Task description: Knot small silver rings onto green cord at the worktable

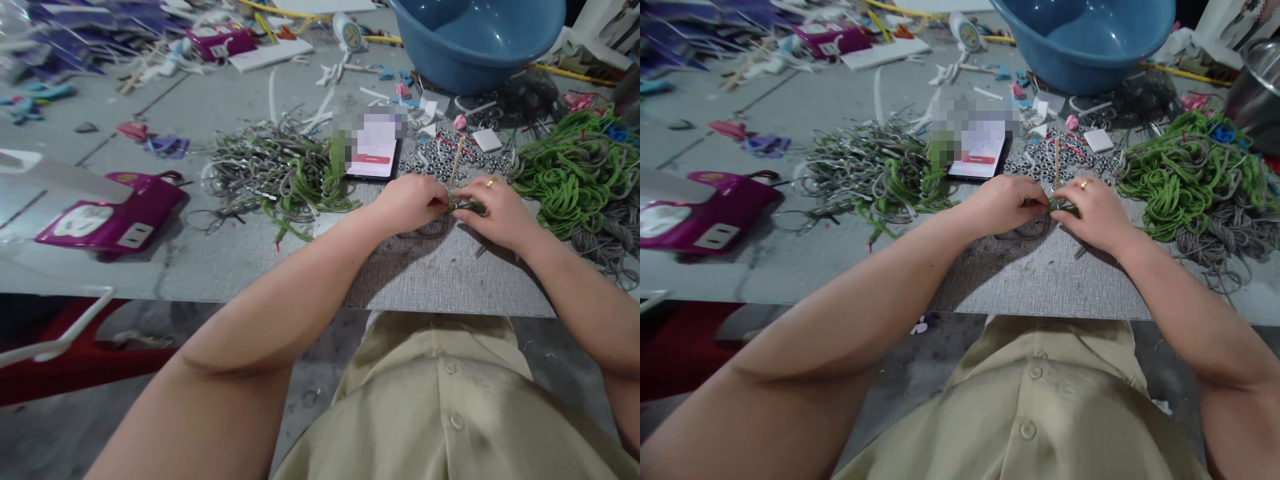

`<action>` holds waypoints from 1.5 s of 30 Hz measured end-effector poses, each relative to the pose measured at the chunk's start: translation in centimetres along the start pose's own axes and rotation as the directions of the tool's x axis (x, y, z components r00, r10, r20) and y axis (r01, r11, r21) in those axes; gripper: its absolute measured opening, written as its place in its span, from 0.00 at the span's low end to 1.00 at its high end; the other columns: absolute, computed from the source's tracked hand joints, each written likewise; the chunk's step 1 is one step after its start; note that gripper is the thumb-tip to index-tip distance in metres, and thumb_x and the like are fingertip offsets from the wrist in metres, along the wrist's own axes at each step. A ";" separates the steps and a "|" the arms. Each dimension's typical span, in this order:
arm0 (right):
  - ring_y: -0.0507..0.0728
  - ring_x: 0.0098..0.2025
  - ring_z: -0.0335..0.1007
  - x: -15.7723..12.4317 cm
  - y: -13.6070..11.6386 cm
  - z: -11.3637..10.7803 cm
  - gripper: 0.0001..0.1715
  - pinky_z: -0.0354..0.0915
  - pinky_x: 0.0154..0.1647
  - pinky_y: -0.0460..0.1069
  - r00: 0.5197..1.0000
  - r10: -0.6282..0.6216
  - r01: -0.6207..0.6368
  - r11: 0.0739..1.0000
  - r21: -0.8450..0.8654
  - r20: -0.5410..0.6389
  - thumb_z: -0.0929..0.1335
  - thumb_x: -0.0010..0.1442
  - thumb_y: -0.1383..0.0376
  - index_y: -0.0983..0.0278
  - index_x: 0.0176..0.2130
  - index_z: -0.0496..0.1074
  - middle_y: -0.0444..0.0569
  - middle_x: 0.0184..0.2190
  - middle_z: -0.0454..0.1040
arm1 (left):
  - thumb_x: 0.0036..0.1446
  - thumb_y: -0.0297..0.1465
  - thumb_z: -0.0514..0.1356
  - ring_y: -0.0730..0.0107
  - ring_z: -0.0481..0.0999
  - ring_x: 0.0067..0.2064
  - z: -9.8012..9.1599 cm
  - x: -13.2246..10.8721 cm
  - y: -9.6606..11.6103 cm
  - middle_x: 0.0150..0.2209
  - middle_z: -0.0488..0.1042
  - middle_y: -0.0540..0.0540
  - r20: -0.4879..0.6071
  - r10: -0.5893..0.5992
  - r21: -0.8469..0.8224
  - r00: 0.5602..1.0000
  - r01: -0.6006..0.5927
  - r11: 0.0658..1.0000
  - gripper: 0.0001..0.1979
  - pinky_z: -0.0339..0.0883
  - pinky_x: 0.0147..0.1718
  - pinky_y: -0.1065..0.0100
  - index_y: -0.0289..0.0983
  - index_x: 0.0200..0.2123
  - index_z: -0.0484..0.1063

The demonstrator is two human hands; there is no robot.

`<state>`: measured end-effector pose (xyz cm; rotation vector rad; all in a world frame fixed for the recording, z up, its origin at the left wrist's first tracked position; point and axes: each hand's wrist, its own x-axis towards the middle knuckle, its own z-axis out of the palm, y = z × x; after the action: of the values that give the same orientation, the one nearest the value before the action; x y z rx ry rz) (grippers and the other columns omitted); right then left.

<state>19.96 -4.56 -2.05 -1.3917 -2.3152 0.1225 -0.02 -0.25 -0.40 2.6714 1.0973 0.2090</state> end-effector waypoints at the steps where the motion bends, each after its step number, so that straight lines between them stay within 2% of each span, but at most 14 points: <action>1: 0.66 0.51 0.71 0.2 -0.2 0.5 0.13 0.66 0.53 0.61 1.000 -0.007 0.007 1.000 -0.007 0.015 0.69 0.61 0.60 0.60 0.44 0.78 0.55 0.45 0.78 | 0.60 0.31 0.55 0.68 0.77 0.40 0.1 0.0 0.0 0.37 0.81 0.45 -0.002 0.004 0.003 1.000 -0.004 1.000 0.14 0.66 0.40 0.70 0.38 0.41 0.81; 4: 0.65 0.49 0.71 0.4 -0.3 1.2 0.10 0.66 0.52 0.60 0.998 -0.005 0.007 1.000 -0.029 0.070 0.67 0.62 0.63 0.60 0.41 0.79 0.55 0.42 0.78 | 0.59 0.30 0.54 0.68 0.77 0.40 0.3 0.0 -0.2 0.36 0.81 0.46 -0.022 0.021 -0.009 1.000 -0.021 1.000 0.15 0.65 0.39 0.70 0.38 0.40 0.81; 7: 0.64 0.47 0.72 0.3 0.1 1.1 0.09 0.65 0.50 0.58 0.996 -0.007 0.010 0.999 -0.039 0.091 0.67 0.63 0.63 0.61 0.39 0.78 0.54 0.39 0.78 | 0.56 0.28 0.53 0.69 0.77 0.38 0.3 0.1 -0.5 0.36 0.81 0.46 -0.062 0.015 -0.053 0.998 -0.019 0.998 0.15 0.65 0.38 0.70 0.37 0.37 0.81; 13: 0.64 0.45 0.72 -0.3 0.5 0.1 0.08 0.64 0.48 0.58 0.992 0.027 -0.019 0.998 -0.068 0.121 0.68 0.62 0.63 0.62 0.39 0.77 0.55 0.39 0.78 | 0.52 0.31 0.54 0.70 0.72 0.31 -0.6 -0.2 -1.1 0.30 0.78 0.46 -0.112 -0.107 -0.050 0.988 0.102 0.994 0.11 0.61 0.32 0.70 0.36 0.30 0.77; 19: 0.65 0.45 0.72 -0.3 0.4 0.3 0.09 0.63 0.48 0.59 0.993 0.005 0.005 0.996 -0.088 0.116 0.67 0.62 0.61 0.60 0.36 0.76 0.54 0.39 0.78 | 0.51 0.33 0.56 0.70 0.68 0.27 -1.0 -0.3 -1.4 0.24 0.74 0.47 -0.051 -0.207 0.028 0.977 0.208 0.978 0.09 0.56 0.27 0.69 0.38 0.26 0.75; 23: 0.66 0.45 0.73 -0.3 0.7 -0.4 0.10 0.63 0.47 0.60 0.996 0.047 -0.041 0.996 -0.075 0.074 0.68 0.60 0.59 0.61 0.40 0.75 0.55 0.40 0.78 | 0.51 0.30 0.56 0.66 0.71 0.30 -1.4 -0.3 -0.9 0.28 0.77 0.45 0.024 -0.270 0.075 0.963 0.268 0.961 0.11 0.57 0.28 0.68 0.38 0.32 0.78; 26: 0.65 0.43 0.73 -0.4 1.7 -1.4 0.09 0.64 0.45 0.58 0.994 0.100 -0.097 0.992 -0.075 0.044 0.68 0.59 0.61 0.61 0.40 0.74 0.55 0.39 0.78 | 0.52 0.28 0.55 0.65 0.72 0.31 -1.6 -0.3 -0.6 0.31 0.78 0.44 0.056 -0.272 0.092 0.961 0.266 0.960 0.12 0.57 0.29 0.67 0.37 0.34 0.79; 31: 0.62 0.40 0.72 -0.6 2.8 -2.0 0.04 0.64 0.43 0.56 0.986 0.076 -0.062 0.993 -0.097 0.146 0.68 0.56 0.63 0.59 0.32 0.73 0.51 0.35 0.77 | 0.51 0.27 0.55 0.67 0.71 0.30 -1.4 -0.3 -0.7 0.30 0.78 0.44 0.042 -0.229 0.085 0.972 0.225 0.971 0.10 0.57 0.28 0.68 0.37 0.31 0.78; 35: 0.60 0.36 0.70 -0.6 2.3 -1.8 0.06 0.63 0.39 0.55 0.975 0.043 -0.010 0.989 -0.150 0.217 0.66 0.56 0.67 0.60 0.28 0.70 0.50 0.31 0.75 | 0.51 0.27 0.55 0.67 0.70 0.29 -1.3 -0.3 -0.8 0.29 0.77 0.44 0.041 -0.217 0.093 0.975 0.212 0.973 0.10 0.56 0.27 0.68 0.37 0.30 0.77; 39: 0.59 0.34 0.69 -0.4 1.8 -2.6 0.07 0.60 0.37 0.55 0.953 0.097 -0.017 0.963 -0.268 0.287 0.64 0.55 0.68 0.60 0.26 0.68 0.50 0.30 0.75 | 0.51 0.28 0.55 0.65 0.72 0.31 -1.9 -0.4 -0.4 0.29 0.77 0.44 0.111 -0.258 0.153 0.960 0.240 0.959 0.11 0.58 0.28 0.68 0.37 0.33 0.78; 45: 0.59 0.35 0.70 -0.1 1.5 -4.5 0.07 0.57 0.37 0.54 0.871 0.250 -0.065 0.911 -0.406 0.423 0.63 0.55 0.67 0.61 0.26 0.68 0.50 0.33 0.76 | 0.57 0.30 0.52 0.57 0.78 0.41 -3.3 -0.9 0.5 0.38 0.79 0.37 0.274 -0.342 0.257 0.899 0.274 0.927 0.18 0.68 0.38 0.64 0.33 0.44 0.78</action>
<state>23.07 -4.53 1.51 -1.9315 -2.7157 0.0633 -0.99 -0.67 2.84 2.5284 1.4784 -0.4029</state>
